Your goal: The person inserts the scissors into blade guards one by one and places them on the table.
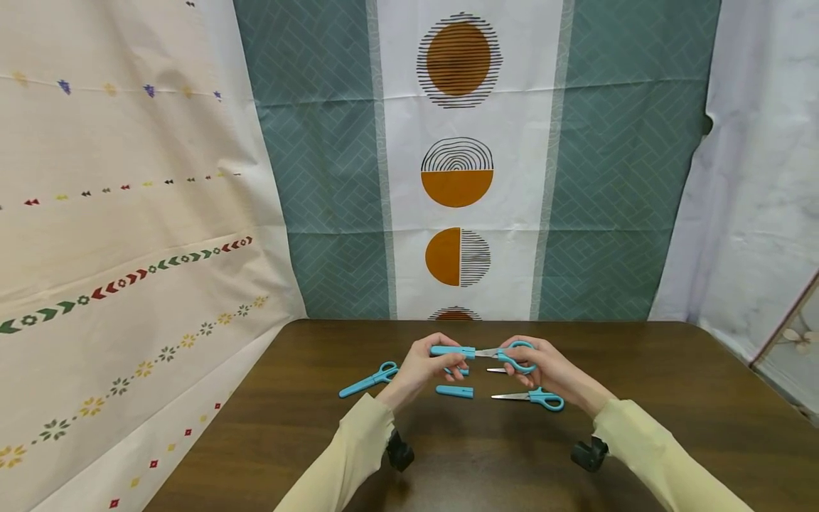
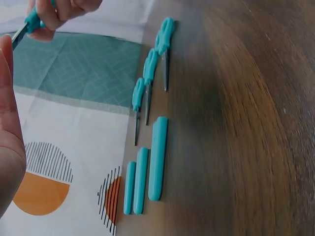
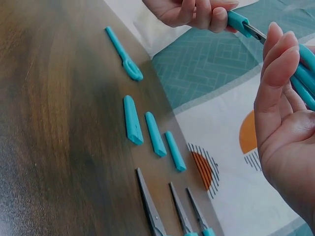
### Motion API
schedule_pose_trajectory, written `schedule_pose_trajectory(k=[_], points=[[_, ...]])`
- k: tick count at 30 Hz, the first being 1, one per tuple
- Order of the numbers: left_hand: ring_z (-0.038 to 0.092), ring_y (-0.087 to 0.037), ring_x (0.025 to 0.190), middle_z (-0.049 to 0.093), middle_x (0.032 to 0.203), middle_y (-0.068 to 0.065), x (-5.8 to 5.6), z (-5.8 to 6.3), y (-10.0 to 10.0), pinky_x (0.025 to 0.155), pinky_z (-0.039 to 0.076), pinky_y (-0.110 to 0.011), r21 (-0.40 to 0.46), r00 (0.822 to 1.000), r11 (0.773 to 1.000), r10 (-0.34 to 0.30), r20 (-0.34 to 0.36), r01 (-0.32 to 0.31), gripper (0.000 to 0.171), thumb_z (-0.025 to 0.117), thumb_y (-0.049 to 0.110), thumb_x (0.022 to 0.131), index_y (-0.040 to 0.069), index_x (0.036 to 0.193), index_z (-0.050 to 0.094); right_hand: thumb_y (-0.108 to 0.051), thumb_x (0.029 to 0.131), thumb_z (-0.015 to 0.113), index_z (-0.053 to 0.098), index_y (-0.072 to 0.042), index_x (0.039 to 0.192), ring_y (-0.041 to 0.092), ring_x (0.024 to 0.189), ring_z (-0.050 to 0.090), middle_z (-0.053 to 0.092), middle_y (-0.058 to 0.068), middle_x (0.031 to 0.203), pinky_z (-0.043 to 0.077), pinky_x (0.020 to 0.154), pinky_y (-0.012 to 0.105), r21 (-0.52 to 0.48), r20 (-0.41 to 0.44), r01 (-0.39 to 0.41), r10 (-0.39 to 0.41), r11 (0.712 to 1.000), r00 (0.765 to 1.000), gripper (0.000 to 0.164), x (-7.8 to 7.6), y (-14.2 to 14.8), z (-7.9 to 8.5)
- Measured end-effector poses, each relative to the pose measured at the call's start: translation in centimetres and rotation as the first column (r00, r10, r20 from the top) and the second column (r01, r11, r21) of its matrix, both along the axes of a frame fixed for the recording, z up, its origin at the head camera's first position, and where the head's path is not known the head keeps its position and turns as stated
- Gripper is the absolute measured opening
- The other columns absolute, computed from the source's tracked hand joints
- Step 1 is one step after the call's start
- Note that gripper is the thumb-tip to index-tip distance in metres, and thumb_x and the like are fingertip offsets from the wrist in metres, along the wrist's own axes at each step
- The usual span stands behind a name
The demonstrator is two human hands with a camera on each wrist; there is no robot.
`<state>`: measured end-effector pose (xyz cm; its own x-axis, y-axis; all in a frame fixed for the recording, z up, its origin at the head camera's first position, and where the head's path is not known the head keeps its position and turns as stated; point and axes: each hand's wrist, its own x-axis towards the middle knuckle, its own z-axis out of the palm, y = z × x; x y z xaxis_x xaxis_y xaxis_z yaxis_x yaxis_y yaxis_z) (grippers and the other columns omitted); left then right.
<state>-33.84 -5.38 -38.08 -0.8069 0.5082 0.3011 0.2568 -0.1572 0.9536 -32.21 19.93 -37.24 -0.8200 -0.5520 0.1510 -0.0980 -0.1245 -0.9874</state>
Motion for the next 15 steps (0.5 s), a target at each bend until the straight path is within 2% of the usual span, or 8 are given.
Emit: schedule_pose_trajectory(k=[2, 8, 15], points=[[0.063, -0.021, 0.062, 0.064, 0.082, -0.019, -0.25, -0.44, 0.07, 0.061, 0.051, -0.034, 0.012, 1.000, 1.000, 0.005, -0.007, -0.005, 0.021, 0.063, 0.009, 0.086, -0.003, 0.100, 0.055, -0.015, 0.094, 0.049, 0.053, 0.002, 0.103, 0.012, 0.053, 0.047, 0.057, 0.008, 0.074, 0.038, 0.047, 0.022, -0.009, 0.004, 0.001, -0.001, 1.000, 1.000, 0.019, 0.06, -0.18, 0.08], [0.063, -0.022, 0.061, 0.064, 0.081, -0.019, 0.17, -0.53, 0.40, 0.060, 0.051, -0.034, 0.032, 0.998, 0.999, -0.009, -0.056, 0.011, 0.022, 0.065, 0.011, 0.085, -0.002, 0.100, 0.056, -0.014, 0.094, 0.049, 0.053, 0.002, 0.102, 0.013, 0.052, 0.046, 0.057, 0.009, 0.073, 0.039, 0.047, 0.021, -0.028, 0.025, -0.006, 0.007, 1.000, 1.000, 0.018, 0.19, -0.45, 0.04], [0.064, -0.023, 0.062, 0.065, 0.082, -0.019, 0.48, -0.47, 0.72, 0.060, 0.051, -0.033, 0.026, 0.999, 1.000, -0.012, -0.052, 0.014, 0.022, 0.065, 0.010, 0.085, -0.002, 0.101, 0.056, -0.015, 0.096, 0.047, 0.051, 0.002, 0.104, 0.013, 0.050, 0.044, 0.055, 0.010, 0.074, 0.039, 0.047, 0.022, -0.030, 0.035, -0.016, 0.017, 0.999, 0.999, 0.020, 0.20, -0.62, 0.02]])
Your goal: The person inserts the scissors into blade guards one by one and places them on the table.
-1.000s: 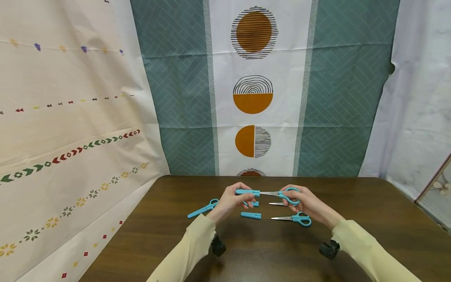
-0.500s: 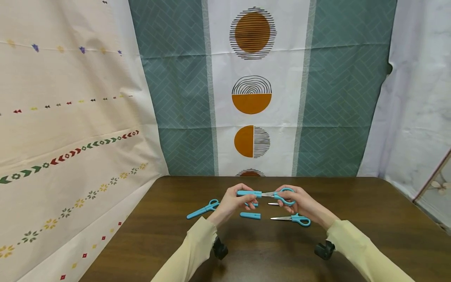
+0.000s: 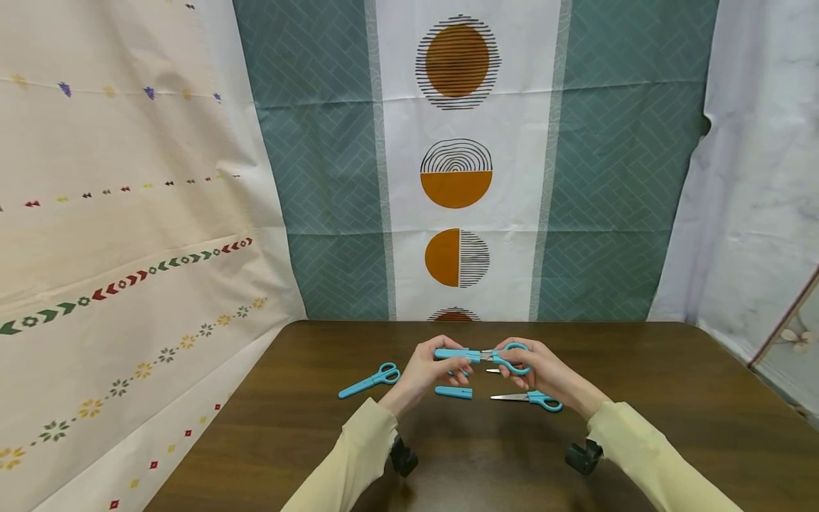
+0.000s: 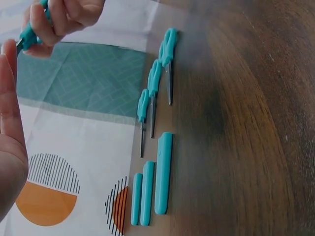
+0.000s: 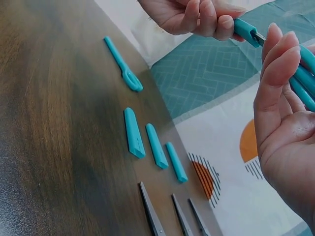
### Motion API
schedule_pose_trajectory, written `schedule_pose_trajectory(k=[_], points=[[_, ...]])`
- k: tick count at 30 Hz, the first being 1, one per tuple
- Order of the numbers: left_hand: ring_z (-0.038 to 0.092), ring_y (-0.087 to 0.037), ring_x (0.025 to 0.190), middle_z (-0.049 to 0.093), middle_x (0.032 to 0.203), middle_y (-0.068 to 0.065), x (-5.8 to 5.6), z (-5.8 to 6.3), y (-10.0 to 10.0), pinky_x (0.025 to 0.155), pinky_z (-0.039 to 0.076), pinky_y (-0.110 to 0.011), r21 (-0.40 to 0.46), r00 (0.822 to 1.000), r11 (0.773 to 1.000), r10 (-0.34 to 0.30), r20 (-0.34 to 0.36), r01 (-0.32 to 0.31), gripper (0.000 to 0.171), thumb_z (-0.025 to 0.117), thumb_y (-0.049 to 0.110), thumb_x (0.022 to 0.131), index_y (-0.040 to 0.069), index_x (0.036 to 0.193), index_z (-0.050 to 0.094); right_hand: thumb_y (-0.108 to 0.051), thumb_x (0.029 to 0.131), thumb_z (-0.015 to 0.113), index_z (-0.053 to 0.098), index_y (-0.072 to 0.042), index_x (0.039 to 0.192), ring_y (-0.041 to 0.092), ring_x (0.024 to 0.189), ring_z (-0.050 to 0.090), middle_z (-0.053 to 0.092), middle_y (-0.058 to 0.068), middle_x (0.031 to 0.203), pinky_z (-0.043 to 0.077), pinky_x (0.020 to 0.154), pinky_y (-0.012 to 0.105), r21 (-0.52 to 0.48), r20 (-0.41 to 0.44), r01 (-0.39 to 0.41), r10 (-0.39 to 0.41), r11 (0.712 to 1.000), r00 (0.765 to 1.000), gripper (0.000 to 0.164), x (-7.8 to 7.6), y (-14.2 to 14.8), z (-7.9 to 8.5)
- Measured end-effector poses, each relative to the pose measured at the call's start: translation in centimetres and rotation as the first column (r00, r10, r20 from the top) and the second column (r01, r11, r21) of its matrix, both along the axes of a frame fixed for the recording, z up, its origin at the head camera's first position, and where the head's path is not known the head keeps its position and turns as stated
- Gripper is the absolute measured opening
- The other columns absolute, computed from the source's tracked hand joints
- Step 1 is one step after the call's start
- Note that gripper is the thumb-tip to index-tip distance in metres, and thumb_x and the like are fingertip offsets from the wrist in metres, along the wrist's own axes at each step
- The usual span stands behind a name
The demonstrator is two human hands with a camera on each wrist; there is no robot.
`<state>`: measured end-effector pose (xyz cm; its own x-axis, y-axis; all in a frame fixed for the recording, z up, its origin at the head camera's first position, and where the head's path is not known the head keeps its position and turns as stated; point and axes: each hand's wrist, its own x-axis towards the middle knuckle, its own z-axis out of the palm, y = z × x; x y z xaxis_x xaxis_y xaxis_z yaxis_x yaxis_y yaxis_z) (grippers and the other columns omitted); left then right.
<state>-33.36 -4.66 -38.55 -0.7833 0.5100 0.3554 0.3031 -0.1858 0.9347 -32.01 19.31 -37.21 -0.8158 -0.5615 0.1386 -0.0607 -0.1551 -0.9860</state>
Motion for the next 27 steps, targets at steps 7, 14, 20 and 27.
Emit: schedule_pose_trajectory(k=[7, 14, 20, 27], points=[[0.064, -0.023, 0.063, 0.065, 0.082, -0.018, 0.07, 0.00, -0.03, 0.061, 0.051, -0.034, -0.016, 1.000, 1.000, 0.008, -0.006, -0.008, 0.022, 0.064, 0.010, 0.085, -0.001, 0.101, 0.056, -0.015, 0.096, 0.046, 0.050, 0.002, 0.104, 0.013, 0.051, 0.045, 0.056, 0.010, 0.074, 0.039, 0.047, 0.021, -0.004, 0.007, 0.000, 0.000, 1.000, 1.000, 0.019, 0.04, -0.15, -0.01], [0.064, -0.024, 0.062, 0.064, 0.082, -0.019, 0.18, -0.12, 0.05, 0.060, 0.051, -0.036, -0.006, 1.000, 1.000, 0.017, -0.008, -0.017, 0.021, 0.064, 0.010, 0.085, -0.002, 0.101, 0.055, -0.014, 0.096, 0.046, 0.050, 0.002, 0.103, 0.013, 0.051, 0.046, 0.056, 0.009, 0.073, 0.039, 0.046, 0.021, -0.010, 0.013, 0.007, -0.007, 1.000, 1.000, 0.018, 0.10, -0.39, 0.05], [0.063, -0.023, 0.061, 0.063, 0.081, -0.021, 0.19, 0.01, 0.29, 0.061, 0.051, -0.035, 0.005, 1.000, 1.000, 0.020, 0.008, -0.020, 0.020, 0.063, 0.009, 0.086, -0.002, 0.100, 0.055, -0.014, 0.095, 0.047, 0.049, 0.002, 0.101, 0.011, 0.051, 0.046, 0.056, 0.009, 0.072, 0.039, 0.046, 0.020, -0.012, 0.013, 0.030, -0.029, 0.999, 0.999, 0.017, 0.16, -0.54, 0.15], [0.064, -0.021, 0.061, 0.064, 0.080, -0.021, 0.44, 0.36, 0.51, 0.061, 0.051, -0.034, -0.002, 0.999, 1.000, 0.009, 0.047, -0.009, 0.019, 0.061, 0.005, 0.086, -0.005, 0.101, 0.053, -0.011, 0.095, 0.046, 0.048, 0.003, 0.100, 0.010, 0.053, 0.047, 0.055, 0.008, 0.070, 0.037, 0.047, 0.019, -0.050, 0.003, 0.029, -0.029, 0.998, 1.000, 0.015, 0.38, -0.66, -0.22]])
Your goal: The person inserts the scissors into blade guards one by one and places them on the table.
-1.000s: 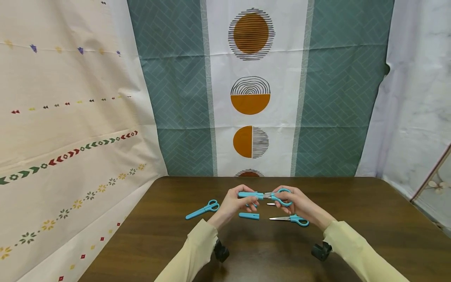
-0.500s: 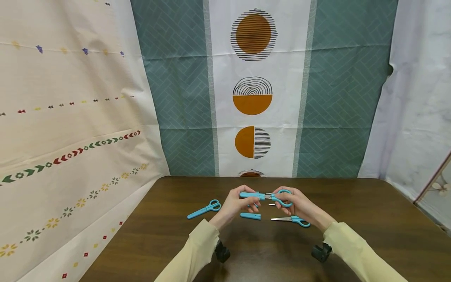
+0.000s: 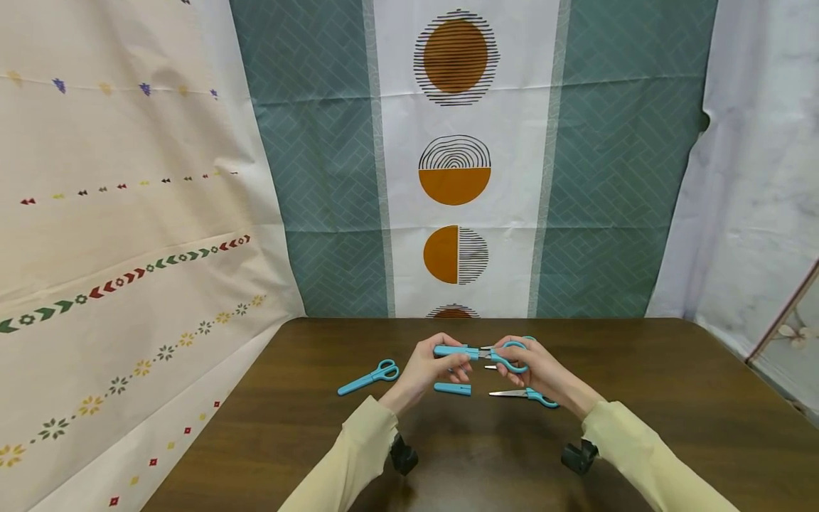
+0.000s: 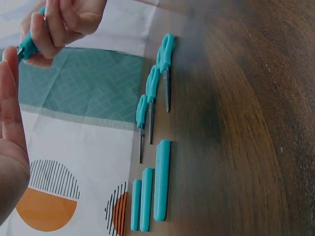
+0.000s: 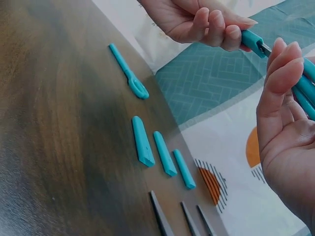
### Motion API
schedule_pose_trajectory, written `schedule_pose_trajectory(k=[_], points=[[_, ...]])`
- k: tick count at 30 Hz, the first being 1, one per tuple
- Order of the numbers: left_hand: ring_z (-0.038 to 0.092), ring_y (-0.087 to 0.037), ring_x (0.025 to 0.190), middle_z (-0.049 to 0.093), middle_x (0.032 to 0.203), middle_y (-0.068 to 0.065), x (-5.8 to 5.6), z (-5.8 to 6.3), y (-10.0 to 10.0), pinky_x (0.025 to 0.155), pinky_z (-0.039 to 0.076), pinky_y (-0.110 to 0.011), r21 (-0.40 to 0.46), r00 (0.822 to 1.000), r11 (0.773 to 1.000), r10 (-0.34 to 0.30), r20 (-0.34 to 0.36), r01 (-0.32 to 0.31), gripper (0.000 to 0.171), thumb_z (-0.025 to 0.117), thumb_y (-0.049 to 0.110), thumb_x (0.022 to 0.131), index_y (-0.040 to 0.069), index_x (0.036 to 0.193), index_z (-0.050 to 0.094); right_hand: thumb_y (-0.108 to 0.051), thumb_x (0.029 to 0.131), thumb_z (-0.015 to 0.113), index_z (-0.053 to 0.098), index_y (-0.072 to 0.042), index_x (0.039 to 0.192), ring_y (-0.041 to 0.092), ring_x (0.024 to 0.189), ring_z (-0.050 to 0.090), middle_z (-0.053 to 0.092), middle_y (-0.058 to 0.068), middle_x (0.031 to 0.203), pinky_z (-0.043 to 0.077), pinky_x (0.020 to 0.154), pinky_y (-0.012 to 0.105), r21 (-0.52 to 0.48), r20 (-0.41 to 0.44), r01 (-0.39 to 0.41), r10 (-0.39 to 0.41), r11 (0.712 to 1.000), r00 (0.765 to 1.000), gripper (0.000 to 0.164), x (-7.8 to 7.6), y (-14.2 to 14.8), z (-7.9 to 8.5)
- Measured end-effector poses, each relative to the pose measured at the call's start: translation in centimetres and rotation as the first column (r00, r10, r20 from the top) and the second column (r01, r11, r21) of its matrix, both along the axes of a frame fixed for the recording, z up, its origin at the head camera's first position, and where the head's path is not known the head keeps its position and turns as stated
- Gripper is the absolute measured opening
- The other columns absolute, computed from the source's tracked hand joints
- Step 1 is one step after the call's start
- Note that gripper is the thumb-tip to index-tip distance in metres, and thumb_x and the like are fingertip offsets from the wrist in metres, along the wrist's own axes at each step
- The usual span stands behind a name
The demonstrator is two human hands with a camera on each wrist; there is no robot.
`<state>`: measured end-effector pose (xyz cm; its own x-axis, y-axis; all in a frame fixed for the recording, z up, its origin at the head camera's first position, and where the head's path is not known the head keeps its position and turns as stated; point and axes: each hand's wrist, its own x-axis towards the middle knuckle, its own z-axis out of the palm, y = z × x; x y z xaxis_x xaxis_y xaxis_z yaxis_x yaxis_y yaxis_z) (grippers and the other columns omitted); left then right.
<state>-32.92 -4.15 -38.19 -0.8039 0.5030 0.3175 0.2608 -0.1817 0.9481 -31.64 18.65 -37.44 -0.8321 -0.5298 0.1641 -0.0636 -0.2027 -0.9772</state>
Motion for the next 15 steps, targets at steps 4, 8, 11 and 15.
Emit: schedule_pose_trajectory(k=[4, 8, 11, 15], points=[[0.064, -0.019, 0.061, 0.064, 0.079, -0.019, 0.8, 0.9, 0.0, 0.060, 0.051, -0.032, -0.011, 1.000, 1.000, -0.014, 0.002, 0.014, 0.019, 0.060, 0.002, 0.087, -0.008, 0.101, 0.052, -0.011, 0.096, 0.045, 0.048, 0.005, 0.102, 0.011, 0.054, 0.046, 0.055, 0.007, 0.070, 0.035, 0.048, 0.021, -0.010, -0.006, 0.011, -0.011, 1.000, 1.000, 0.017, 0.2, -0.1, -0.3], [0.064, -0.019, 0.060, 0.064, 0.078, -0.019, 1.2, 1.3, 0.1, 0.060, 0.051, -0.032, -0.019, 1.000, 1.000, -0.015, 0.000, 0.015, 0.018, 0.060, 0.001, 0.086, -0.009, 0.099, 0.051, -0.012, 0.096, 0.045, 0.049, 0.005, 0.101, 0.011, 0.053, 0.046, 0.055, 0.007, 0.070, 0.036, 0.049, 0.021, -0.009, -0.005, 0.029, -0.029, 1.000, 1.000, 0.018, 0.2, -0.2, -0.5], [0.064, -0.019, 0.060, 0.064, 0.077, -0.018, 0.9, 0.9, 0.3, 0.059, 0.051, -0.032, -0.019, 1.000, 1.000, -0.007, 0.010, 0.007, 0.019, 0.060, 0.001, 0.086, -0.008, 0.099, 0.051, -0.012, 0.096, 0.046, 0.050, 0.003, 0.098, 0.011, 0.053, 0.047, 0.055, 0.007, 0.069, 0.036, 0.048, 0.020, -0.015, -0.010, 0.027, -0.027, 1.000, 1.000, 0.015, 0.1, -0.3, -0.5], [0.064, -0.020, 0.059, 0.064, 0.077, -0.017, 0.0, -0.1, 0.4, 0.059, 0.051, -0.031, -0.019, 1.000, 1.000, 0.007, 0.028, -0.007, 0.020, 0.061, 0.003, 0.085, -0.005, 0.101, 0.052, -0.012, 0.095, 0.046, 0.050, 0.002, 0.096, 0.010, 0.052, 0.048, 0.055, 0.007, 0.069, 0.036, 0.047, 0.020, -0.020, -0.016, 0.015, -0.015, 1.000, 1.000, 0.014, 0.0, -0.5, -0.6]])
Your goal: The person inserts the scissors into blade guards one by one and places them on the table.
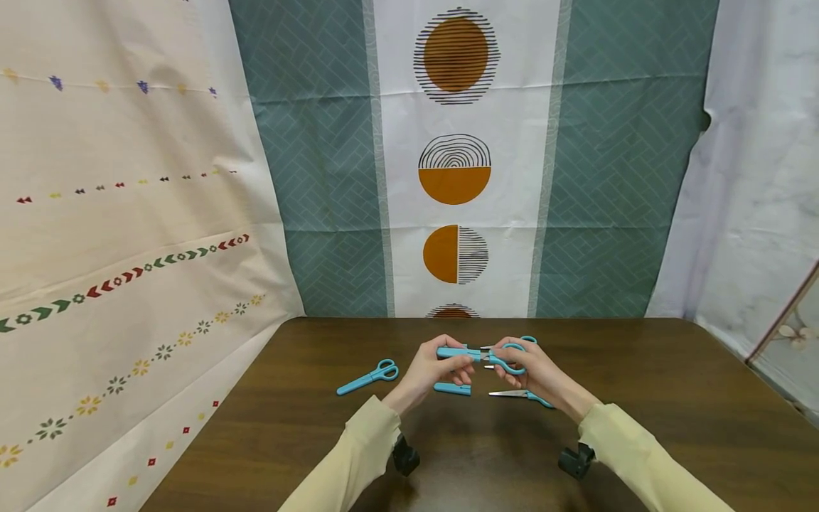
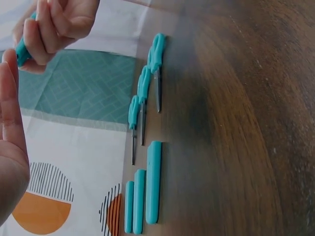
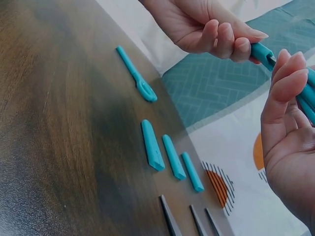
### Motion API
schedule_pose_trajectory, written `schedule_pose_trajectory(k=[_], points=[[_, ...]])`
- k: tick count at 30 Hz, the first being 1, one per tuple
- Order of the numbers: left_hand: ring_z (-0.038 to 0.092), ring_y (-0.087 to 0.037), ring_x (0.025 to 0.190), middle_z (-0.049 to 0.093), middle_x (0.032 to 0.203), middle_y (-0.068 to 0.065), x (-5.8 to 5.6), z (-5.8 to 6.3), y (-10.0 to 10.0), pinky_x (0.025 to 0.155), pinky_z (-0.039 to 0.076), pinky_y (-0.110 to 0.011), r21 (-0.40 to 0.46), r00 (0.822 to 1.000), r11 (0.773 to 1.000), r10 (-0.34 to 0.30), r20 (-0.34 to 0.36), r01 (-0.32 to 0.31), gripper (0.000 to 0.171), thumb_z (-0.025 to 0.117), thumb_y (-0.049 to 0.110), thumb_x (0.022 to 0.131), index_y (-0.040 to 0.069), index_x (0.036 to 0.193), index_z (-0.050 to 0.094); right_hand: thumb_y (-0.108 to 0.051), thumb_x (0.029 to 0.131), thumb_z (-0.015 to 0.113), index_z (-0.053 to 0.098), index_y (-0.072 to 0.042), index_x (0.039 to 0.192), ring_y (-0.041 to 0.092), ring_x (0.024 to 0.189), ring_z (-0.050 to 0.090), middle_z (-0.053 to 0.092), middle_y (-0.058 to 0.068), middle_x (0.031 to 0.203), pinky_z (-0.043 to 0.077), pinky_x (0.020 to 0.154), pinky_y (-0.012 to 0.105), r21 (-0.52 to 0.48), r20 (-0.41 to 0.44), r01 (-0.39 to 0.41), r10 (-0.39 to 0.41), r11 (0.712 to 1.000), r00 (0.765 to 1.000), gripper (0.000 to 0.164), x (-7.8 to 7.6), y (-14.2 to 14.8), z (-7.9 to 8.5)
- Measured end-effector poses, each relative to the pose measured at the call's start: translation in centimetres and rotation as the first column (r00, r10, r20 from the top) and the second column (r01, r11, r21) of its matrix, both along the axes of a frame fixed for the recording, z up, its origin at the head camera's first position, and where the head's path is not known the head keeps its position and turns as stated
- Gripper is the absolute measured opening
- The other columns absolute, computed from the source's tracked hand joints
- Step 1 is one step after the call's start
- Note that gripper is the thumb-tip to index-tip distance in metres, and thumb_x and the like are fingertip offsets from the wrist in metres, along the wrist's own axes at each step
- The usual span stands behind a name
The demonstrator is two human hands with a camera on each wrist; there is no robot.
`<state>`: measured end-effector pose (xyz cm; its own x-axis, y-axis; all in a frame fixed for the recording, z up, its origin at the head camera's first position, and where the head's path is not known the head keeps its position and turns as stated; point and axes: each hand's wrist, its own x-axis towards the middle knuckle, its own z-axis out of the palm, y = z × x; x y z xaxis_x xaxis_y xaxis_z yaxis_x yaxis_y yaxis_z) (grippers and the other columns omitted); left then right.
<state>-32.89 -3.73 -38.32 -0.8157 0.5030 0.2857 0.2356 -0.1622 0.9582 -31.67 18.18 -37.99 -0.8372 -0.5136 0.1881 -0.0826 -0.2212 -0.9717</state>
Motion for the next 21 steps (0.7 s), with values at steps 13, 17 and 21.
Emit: schedule_pose_trajectory(k=[13, 17, 21], points=[[0.063, -0.020, 0.058, 0.064, 0.078, -0.018, 0.1, -0.6, 0.2, 0.058, 0.051, -0.033, -0.009, 0.999, 1.000, 0.000, -0.034, -0.001, 0.023, 0.063, 0.007, 0.085, -0.003, 0.101, 0.050, -0.010, 0.096, 0.044, 0.049, 0.001, 0.094, 0.010, 0.053, 0.050, 0.055, 0.007, 0.069, 0.040, 0.049, 0.019, -0.022, 0.019, -0.011, 0.011, 1.000, 1.000, 0.012, 0.2, -0.2, 0.0], [0.063, -0.020, 0.057, 0.064, 0.078, -0.019, 0.2, -0.8, 0.3, 0.057, 0.051, -0.033, 0.001, 0.998, 1.000, -0.002, -0.055, 0.002, 0.024, 0.064, 0.008, 0.085, -0.003, 0.101, 0.050, -0.009, 0.097, 0.041, 0.049, 0.000, 0.094, 0.010, 0.052, 0.049, 0.055, 0.007, 0.069, 0.038, 0.047, 0.019, -0.021, 0.002, -0.021, 0.021, 1.000, 1.000, 0.012, 0.3, -0.2, -0.2], [0.063, -0.020, 0.057, 0.064, 0.078, -0.018, 0.2, -1.0, 0.2, 0.057, 0.051, -0.034, 0.007, 0.996, 1.000, -0.013, -0.083, 0.014, 0.025, 0.065, 0.010, 0.085, -0.002, 0.101, 0.050, -0.009, 0.098, 0.039, 0.049, -0.001, 0.094, 0.011, 0.052, 0.049, 0.055, 0.008, 0.069, 0.037, 0.047, 0.020, -0.027, -0.014, -0.028, 0.028, 0.999, 1.000, 0.013, 0.2, -0.3, -0.3]])
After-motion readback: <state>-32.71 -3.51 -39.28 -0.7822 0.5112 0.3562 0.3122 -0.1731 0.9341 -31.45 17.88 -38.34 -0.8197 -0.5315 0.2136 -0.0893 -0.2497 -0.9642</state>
